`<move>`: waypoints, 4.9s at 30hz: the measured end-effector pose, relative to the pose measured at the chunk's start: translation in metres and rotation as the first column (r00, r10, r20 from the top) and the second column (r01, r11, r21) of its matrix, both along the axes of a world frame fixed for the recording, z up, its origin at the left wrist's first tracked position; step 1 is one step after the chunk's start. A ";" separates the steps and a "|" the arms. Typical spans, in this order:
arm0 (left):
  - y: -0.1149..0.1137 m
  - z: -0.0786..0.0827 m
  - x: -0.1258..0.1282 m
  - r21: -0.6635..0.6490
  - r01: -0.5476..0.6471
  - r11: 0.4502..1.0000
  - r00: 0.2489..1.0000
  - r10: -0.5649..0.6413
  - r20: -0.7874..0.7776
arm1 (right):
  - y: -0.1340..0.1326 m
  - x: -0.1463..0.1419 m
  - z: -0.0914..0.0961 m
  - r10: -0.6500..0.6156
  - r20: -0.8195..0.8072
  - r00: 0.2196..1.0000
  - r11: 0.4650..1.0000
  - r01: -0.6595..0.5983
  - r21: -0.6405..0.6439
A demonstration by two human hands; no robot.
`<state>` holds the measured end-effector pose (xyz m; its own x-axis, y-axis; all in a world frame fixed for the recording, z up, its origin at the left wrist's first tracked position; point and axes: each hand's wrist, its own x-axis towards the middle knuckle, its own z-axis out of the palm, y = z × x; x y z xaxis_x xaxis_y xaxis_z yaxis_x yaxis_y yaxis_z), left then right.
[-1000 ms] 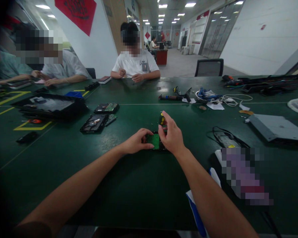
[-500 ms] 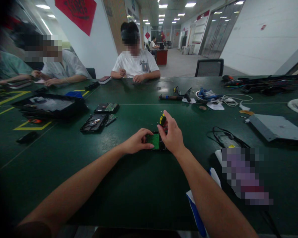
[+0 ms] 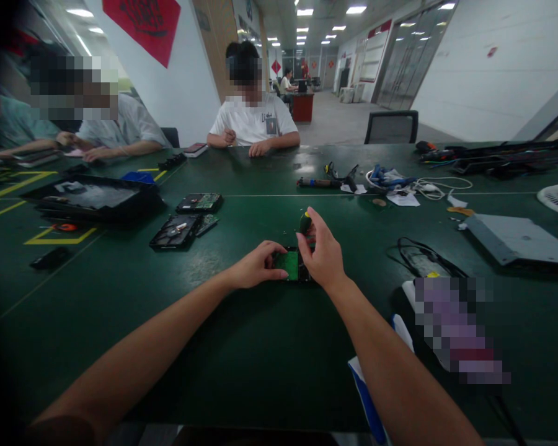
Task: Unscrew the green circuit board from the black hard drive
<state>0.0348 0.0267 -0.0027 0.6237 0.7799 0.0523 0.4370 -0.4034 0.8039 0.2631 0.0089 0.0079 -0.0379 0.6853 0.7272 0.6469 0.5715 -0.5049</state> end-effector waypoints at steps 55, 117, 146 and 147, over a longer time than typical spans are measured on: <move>0.002 -0.006 0.001 0.005 -0.014 1.000 1.000 0.014 0.003 | 0.004 -0.004 0.008 -0.039 0.004 0.999 0.994 0.039 0.098; 0.002 -0.005 -0.001 0.024 0.001 1.000 1.000 -0.001 -0.005 | -0.002 -0.003 0.005 -0.042 -0.030 0.999 0.996 0.044 0.073; 0.000 -0.001 0.000 0.021 -0.005 1.000 1.000 0.005 -0.009 | -0.004 -0.005 0.006 -0.027 -0.032 0.999 0.996 0.029 0.079; -0.001 -0.001 0.000 0.019 -0.005 1.000 1.000 0.005 -0.014 | -0.004 -0.005 0.006 -0.025 -0.029 0.999 0.996 0.028 0.082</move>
<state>0.0346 0.0262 -0.0034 0.6206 0.7820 0.0582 0.4504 -0.4162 0.7899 0.2582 0.0051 0.0136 0.0009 0.6235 0.7818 0.6485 0.5948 -0.4751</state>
